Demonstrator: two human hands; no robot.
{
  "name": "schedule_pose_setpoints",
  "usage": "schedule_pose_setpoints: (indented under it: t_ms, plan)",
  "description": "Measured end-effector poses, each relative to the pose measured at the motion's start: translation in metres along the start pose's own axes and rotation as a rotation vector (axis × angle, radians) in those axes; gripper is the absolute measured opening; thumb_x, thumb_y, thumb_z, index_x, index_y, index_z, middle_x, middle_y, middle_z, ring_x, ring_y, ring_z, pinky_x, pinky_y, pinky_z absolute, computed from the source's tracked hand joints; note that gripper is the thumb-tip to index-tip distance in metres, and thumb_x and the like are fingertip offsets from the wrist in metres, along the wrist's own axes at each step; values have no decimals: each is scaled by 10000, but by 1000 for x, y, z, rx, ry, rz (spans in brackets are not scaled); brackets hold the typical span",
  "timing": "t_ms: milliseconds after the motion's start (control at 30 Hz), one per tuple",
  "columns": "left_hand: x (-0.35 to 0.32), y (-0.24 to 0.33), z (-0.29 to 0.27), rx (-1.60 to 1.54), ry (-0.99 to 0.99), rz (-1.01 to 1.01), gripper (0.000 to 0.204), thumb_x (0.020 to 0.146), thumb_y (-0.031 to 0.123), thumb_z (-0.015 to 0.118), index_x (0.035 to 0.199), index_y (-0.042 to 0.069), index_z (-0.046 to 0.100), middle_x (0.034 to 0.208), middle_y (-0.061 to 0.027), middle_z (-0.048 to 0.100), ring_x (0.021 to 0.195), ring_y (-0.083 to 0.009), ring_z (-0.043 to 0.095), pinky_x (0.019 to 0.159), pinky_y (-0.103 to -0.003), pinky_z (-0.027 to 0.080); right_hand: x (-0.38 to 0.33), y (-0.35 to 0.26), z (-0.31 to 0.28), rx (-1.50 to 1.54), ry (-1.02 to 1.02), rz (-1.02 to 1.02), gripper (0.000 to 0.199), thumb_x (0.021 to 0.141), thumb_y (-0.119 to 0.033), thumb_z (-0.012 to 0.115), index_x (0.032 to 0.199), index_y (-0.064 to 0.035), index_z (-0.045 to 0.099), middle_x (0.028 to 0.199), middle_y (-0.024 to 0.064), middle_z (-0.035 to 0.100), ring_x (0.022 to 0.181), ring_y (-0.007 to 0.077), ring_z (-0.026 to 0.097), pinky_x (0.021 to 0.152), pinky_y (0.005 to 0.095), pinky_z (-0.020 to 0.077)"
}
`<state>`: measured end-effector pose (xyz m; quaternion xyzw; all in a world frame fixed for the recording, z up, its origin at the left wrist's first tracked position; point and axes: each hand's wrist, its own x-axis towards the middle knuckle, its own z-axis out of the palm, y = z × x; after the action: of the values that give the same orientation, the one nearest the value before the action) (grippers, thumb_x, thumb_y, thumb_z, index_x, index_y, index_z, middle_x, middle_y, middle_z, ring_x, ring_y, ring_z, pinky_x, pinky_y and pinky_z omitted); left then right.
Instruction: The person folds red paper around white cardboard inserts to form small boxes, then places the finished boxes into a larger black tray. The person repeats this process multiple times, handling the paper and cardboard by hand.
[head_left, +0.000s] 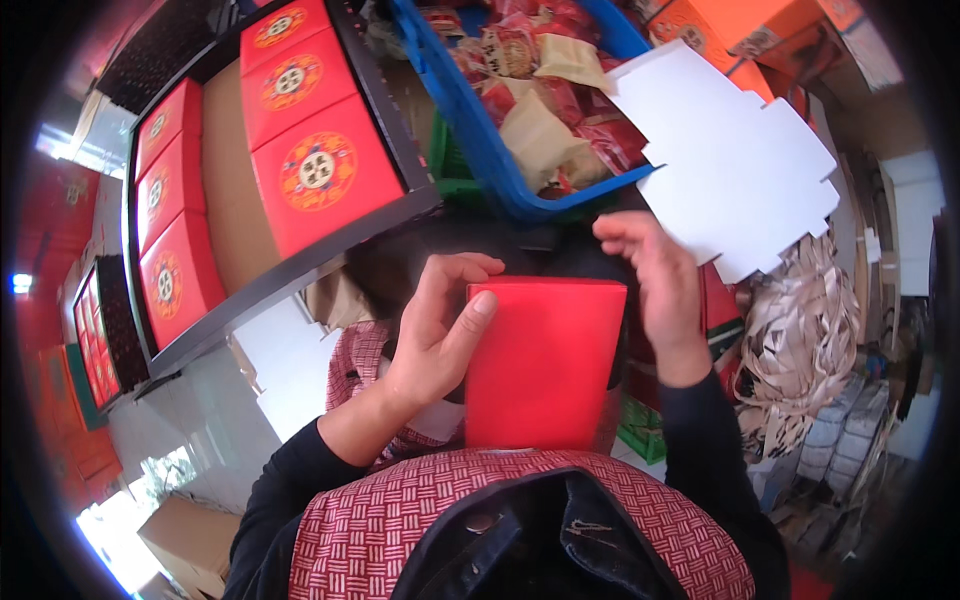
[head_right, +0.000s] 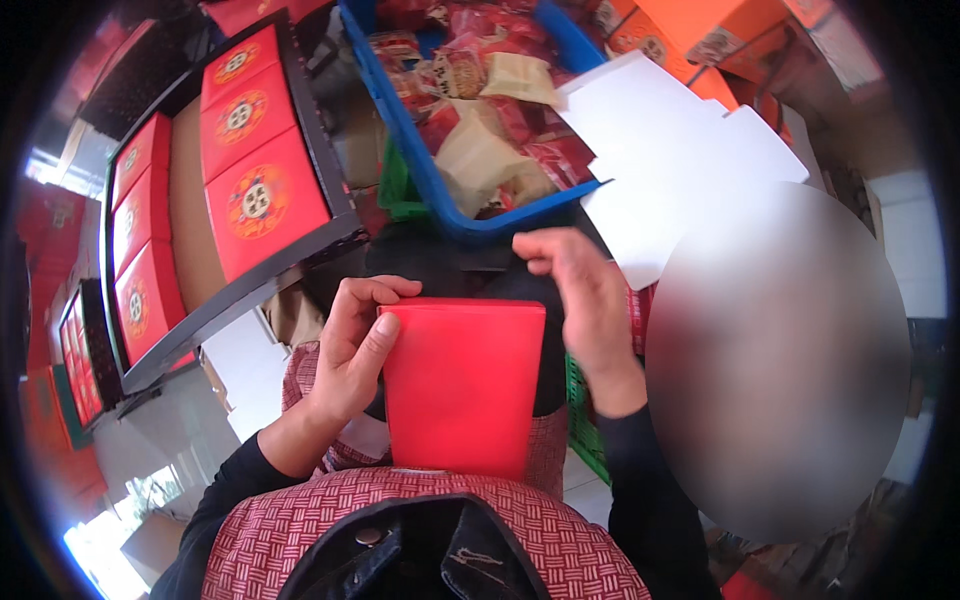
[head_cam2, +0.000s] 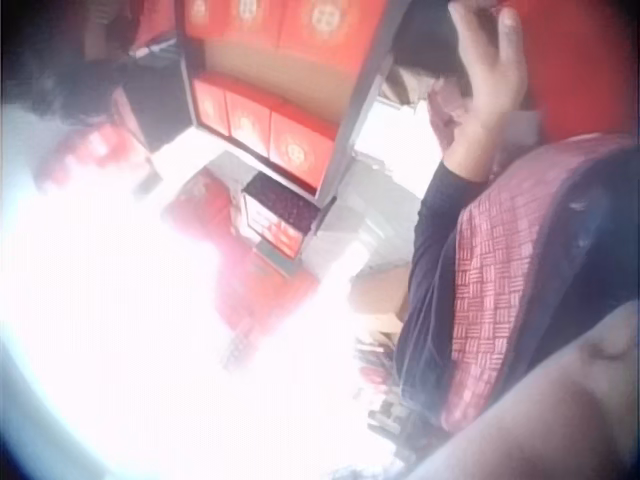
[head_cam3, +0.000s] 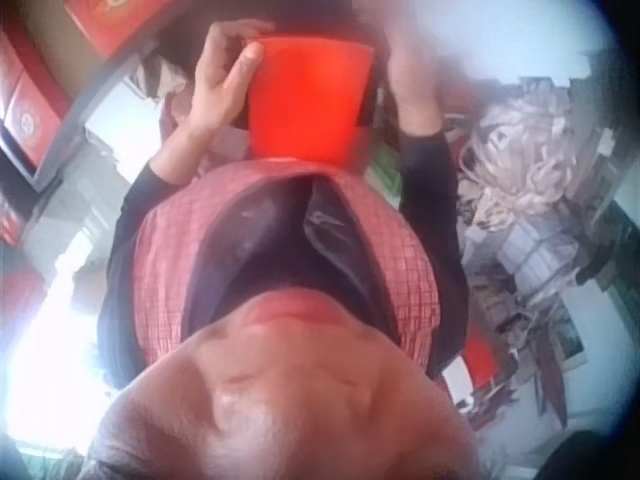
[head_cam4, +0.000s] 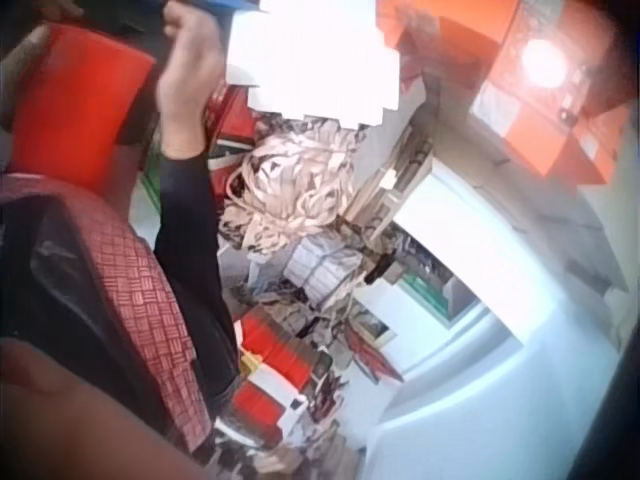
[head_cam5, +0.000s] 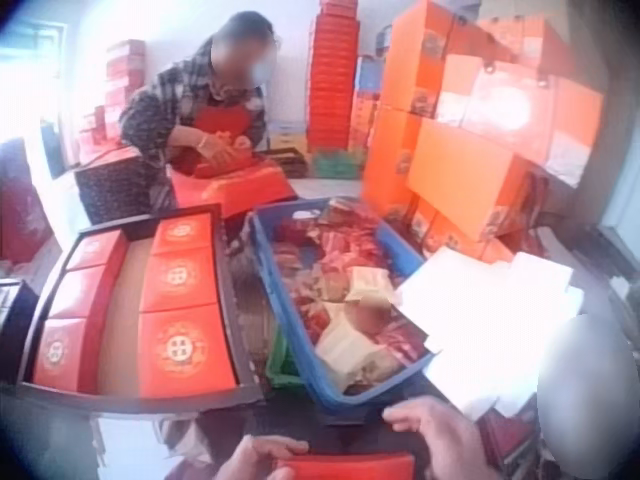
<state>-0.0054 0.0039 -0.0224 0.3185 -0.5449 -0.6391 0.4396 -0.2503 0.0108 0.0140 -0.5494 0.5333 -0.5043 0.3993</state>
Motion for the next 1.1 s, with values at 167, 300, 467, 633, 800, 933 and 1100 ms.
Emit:
schedule_pose_setpoints:
  t_ms: [167,300,467,633,800,933,1100]
  plan:
    - [4,2,17,374,-70,125,205,989,144,467,1102,-26,455,1180,-147,514,1052,-193,496,963,-302,364,-53,-6,34,-70,123,83,344,1027,-192,343,1041,35,601,1062,129,635,994,197,594,907,289,431]
    - [-1,2,20,339,-47,127,186,964,101,505,1107,-15,480,1160,-144,519,1054,-190,499,948,-297,376,-55,-6,32,-70,101,36,336,1024,-174,344,1011,41,601,1050,128,635,1002,208,593,911,295,429]
    - [-5,6,23,218,4,4,162,940,110,577,1071,17,550,1064,-73,567,1002,-118,521,887,-269,425,-58,-7,22,36,-28,16,373,1024,-215,336,1131,46,579,1164,149,602,1062,224,582,951,303,419]
    - [-13,-1,10,111,65,-41,173,946,155,599,1050,23,562,936,-25,576,890,-77,536,792,-244,461,-67,-6,-13,-753,-21,-480,578,807,62,522,1374,-29,447,1409,152,452,1256,341,475,1078,447,346]
    - [-7,15,7,-251,152,-327,148,954,182,551,1034,60,581,937,-64,615,856,-135,600,790,-283,501,-50,-35,8,-909,-268,-885,379,812,-115,620,1189,-83,603,1269,82,584,1269,341,468,1086,493,320]
    - [-18,74,-6,-543,9,-376,464,992,415,405,1153,5,551,1162,-151,617,1088,-265,587,935,-376,470,-37,-44,17,-313,-311,-571,316,818,-119,672,1120,-34,633,1162,73,637,1098,244,573,953,361,440]
    - [-47,100,-16,-348,57,104,530,1020,426,351,1366,29,403,1342,-153,514,1177,-217,547,959,-353,470,-61,-85,58,530,-344,1,325,849,-143,711,1142,-27,633,1023,19,655,933,84,590,800,228,471]
